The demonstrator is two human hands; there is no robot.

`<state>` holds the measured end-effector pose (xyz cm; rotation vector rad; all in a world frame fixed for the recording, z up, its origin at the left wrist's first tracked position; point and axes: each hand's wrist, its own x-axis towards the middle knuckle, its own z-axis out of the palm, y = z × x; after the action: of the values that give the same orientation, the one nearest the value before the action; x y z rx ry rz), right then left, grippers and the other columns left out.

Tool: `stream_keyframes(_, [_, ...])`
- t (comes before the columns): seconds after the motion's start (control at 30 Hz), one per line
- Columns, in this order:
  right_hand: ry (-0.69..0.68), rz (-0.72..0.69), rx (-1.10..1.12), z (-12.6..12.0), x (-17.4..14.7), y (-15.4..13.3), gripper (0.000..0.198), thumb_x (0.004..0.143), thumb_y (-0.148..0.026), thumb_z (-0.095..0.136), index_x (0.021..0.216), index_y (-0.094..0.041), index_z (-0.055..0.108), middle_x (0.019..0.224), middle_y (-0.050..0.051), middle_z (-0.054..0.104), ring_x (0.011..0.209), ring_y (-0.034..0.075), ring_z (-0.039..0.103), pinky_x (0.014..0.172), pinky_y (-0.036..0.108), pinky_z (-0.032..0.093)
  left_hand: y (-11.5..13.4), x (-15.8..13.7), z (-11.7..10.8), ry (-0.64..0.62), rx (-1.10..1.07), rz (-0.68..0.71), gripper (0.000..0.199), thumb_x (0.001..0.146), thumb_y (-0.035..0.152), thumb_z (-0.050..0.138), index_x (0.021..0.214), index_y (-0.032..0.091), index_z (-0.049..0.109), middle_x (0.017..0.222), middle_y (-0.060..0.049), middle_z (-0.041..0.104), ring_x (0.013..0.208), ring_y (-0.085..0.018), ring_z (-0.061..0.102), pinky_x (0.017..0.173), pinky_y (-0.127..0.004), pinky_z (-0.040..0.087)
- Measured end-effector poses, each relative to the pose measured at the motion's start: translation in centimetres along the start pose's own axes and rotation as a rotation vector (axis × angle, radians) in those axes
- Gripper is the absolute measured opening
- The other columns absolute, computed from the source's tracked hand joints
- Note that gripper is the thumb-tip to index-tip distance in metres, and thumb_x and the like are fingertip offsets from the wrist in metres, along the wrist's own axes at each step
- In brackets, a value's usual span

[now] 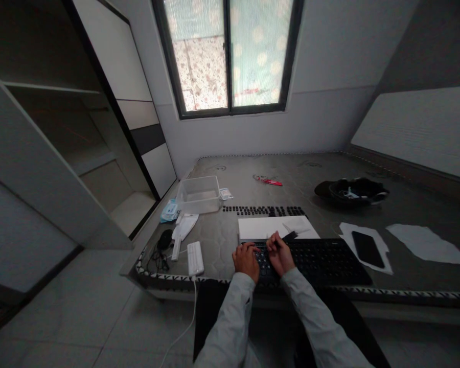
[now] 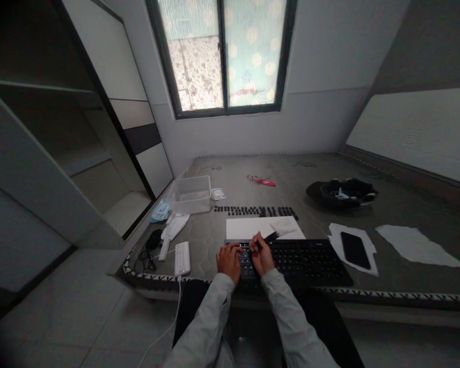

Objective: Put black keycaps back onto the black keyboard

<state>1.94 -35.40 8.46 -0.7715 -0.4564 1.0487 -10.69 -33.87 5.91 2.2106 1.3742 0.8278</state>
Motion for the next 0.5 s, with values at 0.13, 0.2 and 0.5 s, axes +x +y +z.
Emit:
stream_keyframes(0.13, [0.001,0.011,0.003,-0.18,0.02,0.52,0.044,0.073,-0.057,0.072,0.061,-0.023,0.048,0.051,-0.007,0.03,0.049,0.01,0.031,0.047,0.024,0.035,0.06,0.03,-0.17,-0.001,-0.007,-0.004,0.027,0.086,0.011,0.051,0.094,0.03,0.068,0.119,0.003,0.066,0.112,-0.02,0.052,0.096,-0.041,0.036])
stream_keyframes(0.2, [-0.001,0.011,-0.005,-0.22,0.07,0.75,0.044,0.074,-0.058,0.071,0.061,-0.023,0.047,0.052,-0.007,0.03,0.049,0.01,0.031,0.047,0.024,0.035,-0.01,0.06,-0.22,-0.007,-0.009,-0.003,0.027,0.087,0.011,0.051,0.094,0.031,0.068,0.119,0.004,0.066,0.112,-0.02,0.052,0.096,-0.041,0.036])
stream_keyframes(0.5, [-0.037,0.055,-0.08,-0.08,0.66,0.9,0.042,0.072,-0.056,0.073,0.061,-0.023,0.05,0.048,-0.008,0.029,0.046,0.009,0.03,0.045,0.025,0.033,-0.05,0.12,-0.19,-0.009,-0.006,-0.011,0.028,0.087,0.012,0.051,0.093,0.032,0.069,0.119,0.004,0.065,0.112,-0.02,0.051,0.096,-0.041,0.036])
